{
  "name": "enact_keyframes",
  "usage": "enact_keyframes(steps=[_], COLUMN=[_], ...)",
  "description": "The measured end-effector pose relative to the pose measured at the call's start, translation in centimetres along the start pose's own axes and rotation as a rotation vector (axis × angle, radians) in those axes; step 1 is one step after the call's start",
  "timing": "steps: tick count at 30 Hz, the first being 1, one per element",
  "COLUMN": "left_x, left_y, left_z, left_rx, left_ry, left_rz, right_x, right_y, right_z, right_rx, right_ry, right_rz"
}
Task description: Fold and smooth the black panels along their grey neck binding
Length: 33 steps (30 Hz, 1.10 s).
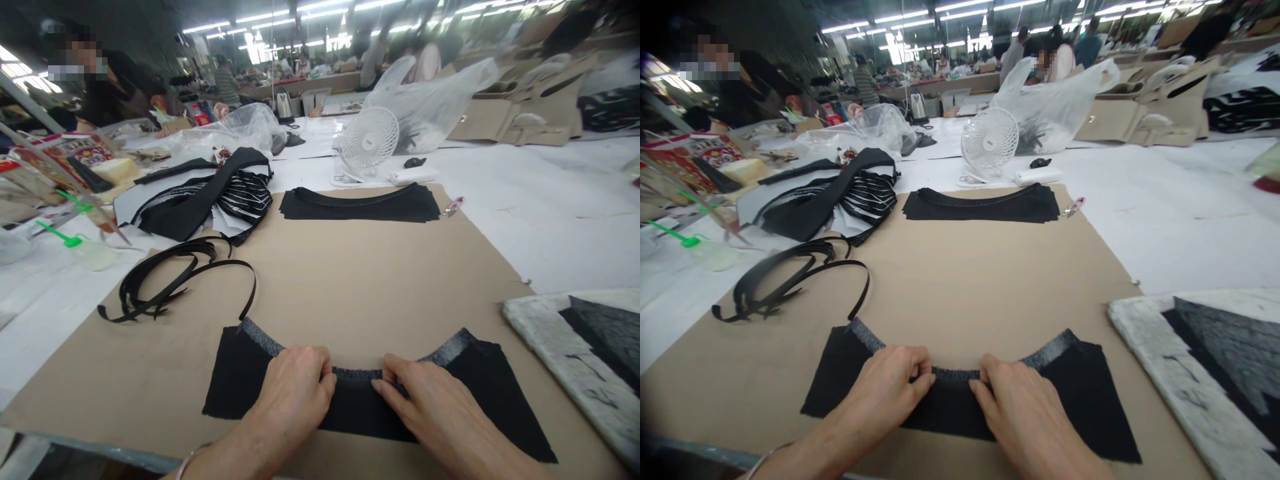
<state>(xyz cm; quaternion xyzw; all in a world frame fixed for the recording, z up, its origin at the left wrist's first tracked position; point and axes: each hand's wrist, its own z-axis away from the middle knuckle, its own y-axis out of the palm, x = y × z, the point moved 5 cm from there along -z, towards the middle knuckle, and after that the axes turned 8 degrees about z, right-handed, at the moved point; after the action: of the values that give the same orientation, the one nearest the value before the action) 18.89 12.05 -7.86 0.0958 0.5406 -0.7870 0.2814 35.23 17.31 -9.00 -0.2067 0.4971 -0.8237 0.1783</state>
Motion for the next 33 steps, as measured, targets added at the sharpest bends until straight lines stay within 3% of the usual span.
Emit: enact_keyframes(steps=[14,26,30,33], left_x=[0.0,-0.8,-0.7,-1.1], left_y=[0.1,0.9,0.8,0.5], left_z=[0.0,0.9,1.5,1.9], left_rx=[0.007,-0.043,-0.155,-0.298], left_ry=[-0.010,0.060,0.107,0.228], left_rz=[-0.006,-0.151,-0.115,-0.149], right_x=[-0.1,0.3,0.5,0.7], right_y=[0.6,-0.3,-0.8,-1.2], right_z=[0.1,0.6,0.7,0.8], right_rx=[-0.008,-0.053,-0.055,-0.044], right_ry=[0.002,0.011,-0.006,0.001], right_rz=[0.003,0.046,0.075,0.099])
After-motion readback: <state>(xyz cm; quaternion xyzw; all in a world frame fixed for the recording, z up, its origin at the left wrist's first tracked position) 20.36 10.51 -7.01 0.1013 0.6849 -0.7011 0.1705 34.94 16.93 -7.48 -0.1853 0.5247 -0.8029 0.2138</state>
